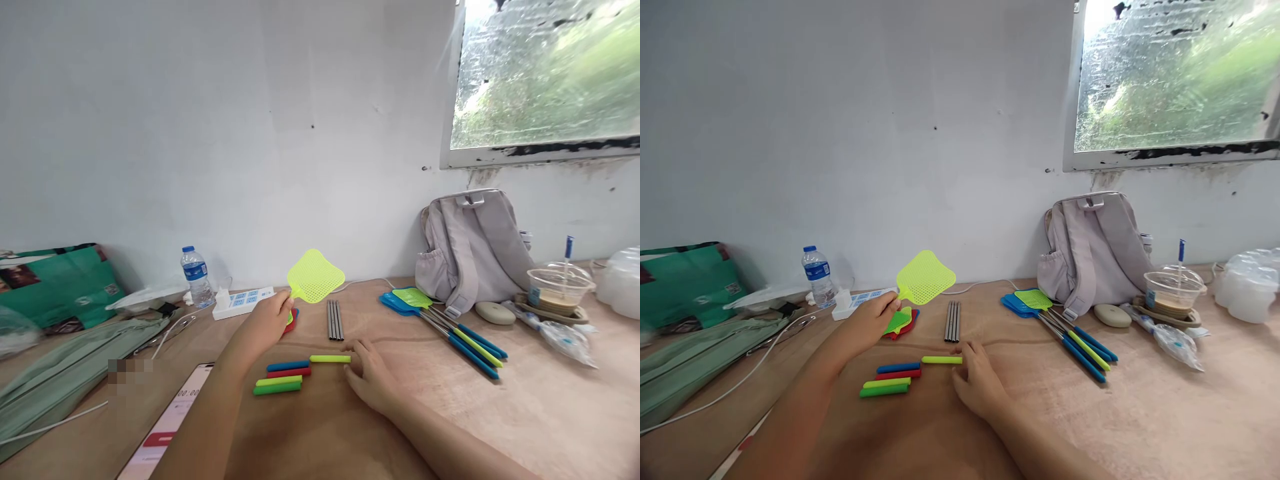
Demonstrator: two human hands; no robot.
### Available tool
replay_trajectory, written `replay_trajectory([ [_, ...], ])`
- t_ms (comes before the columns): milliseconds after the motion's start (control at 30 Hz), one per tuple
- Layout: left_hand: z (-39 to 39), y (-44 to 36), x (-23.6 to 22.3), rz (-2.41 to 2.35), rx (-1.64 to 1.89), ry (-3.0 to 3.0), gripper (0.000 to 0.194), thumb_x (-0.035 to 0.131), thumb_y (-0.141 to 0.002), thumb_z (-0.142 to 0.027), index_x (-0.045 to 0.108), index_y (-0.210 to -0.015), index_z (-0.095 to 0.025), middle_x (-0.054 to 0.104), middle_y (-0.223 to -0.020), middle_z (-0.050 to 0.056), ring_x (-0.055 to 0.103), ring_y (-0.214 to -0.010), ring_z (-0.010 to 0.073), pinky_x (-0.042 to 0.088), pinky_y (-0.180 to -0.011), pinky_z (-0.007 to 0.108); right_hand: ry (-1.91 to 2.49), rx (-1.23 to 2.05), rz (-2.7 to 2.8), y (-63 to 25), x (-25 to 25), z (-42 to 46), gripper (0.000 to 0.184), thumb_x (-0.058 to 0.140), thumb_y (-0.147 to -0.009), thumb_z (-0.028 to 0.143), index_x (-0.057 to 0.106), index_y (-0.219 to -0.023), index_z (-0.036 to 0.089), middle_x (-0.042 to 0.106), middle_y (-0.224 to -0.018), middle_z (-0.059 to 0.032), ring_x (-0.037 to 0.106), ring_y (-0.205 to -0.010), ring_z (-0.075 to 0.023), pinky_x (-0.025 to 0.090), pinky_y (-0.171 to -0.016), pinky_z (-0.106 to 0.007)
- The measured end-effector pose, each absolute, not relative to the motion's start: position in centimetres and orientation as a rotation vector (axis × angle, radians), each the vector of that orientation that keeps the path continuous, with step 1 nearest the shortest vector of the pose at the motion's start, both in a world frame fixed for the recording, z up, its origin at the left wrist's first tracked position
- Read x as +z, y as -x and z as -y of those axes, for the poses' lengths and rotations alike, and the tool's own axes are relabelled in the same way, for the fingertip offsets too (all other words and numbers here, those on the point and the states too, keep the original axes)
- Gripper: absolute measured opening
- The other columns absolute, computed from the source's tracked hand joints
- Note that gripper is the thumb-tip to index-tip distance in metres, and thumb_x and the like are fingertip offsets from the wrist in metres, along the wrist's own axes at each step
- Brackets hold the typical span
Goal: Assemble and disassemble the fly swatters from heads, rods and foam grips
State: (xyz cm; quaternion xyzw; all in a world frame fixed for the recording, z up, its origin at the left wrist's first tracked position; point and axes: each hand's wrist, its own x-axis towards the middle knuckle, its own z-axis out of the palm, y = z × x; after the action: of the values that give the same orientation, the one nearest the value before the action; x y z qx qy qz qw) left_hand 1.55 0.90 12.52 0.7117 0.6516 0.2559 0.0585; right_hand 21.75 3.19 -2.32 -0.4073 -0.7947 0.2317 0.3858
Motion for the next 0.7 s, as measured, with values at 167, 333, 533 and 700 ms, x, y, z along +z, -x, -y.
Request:
replay_trajectory([
  [167, -0.8, -2.4, 12.3, -1.919, 0.804, -2.234, 0.025, 0.027, -0.086, -0.033, 0.045, -0.073, -0.023, 0.058, -0.074, 0.003, 0.053, -0.070, 0.0201, 0.033, -0.058, 0.027, 0.977, 0.611, 2.016, -21.9, -2.1, -3.1, 0.034, 0.044, -0.067, 0.003, 0.052, -0.095, 0.020, 0.053, -0.100, -0.0063, 0.051, -0.099, -0.0196, 0.040, -0.088, -0.033],
  [333, -0.8, -3.2, 12.0, -1.843, 0.790, -2.247, 0.025, 0.027, -0.087, -0.033, 0.045, -0.073, -0.023, 0.057, -0.071, 0.001, 0.052, -0.066, 0.0190, 0.032, -0.057, 0.027, 0.761, 0.583, 1.993, -22.1, -1.8, -2.6, 0.027, 0.043, -0.070, 0.005, 0.052, -0.091, 0.020, 0.054, -0.092, -0.0050, 0.053, -0.091, -0.0179, 0.042, -0.080, -0.030],
  [533, -0.3, -5.5, 11.1, -1.589, 0.749, -2.222, 0.030, 0.028, -0.087, -0.040, 0.049, -0.077, -0.021, 0.054, -0.070, -0.001, 0.049, -0.065, 0.0161, 0.034, -0.056, 0.025, 0.607, 0.722, 1.740, -22.0, -1.0, -2.3, 0.012, 0.048, -0.076, 0.021, 0.049, -0.087, 0.021, 0.052, -0.081, -0.0029, 0.051, -0.077, -0.0161, 0.043, -0.071, -0.029],
  [700, 0.4, -8.1, 9.0, -1.385, 0.580, -2.143, 0.033, 0.030, -0.087, -0.041, 0.055, -0.086, -0.020, 0.059, -0.081, 0.001, 0.052, -0.074, 0.0171, 0.036, -0.061, 0.025, 0.620, 0.966, 1.352, -22.1, -0.9, -3.0, 0.024, 0.056, -0.071, 0.043, 0.046, -0.072, 0.022, 0.047, -0.066, 0.0000, 0.048, -0.064, -0.0146, 0.042, -0.059, -0.026],
])
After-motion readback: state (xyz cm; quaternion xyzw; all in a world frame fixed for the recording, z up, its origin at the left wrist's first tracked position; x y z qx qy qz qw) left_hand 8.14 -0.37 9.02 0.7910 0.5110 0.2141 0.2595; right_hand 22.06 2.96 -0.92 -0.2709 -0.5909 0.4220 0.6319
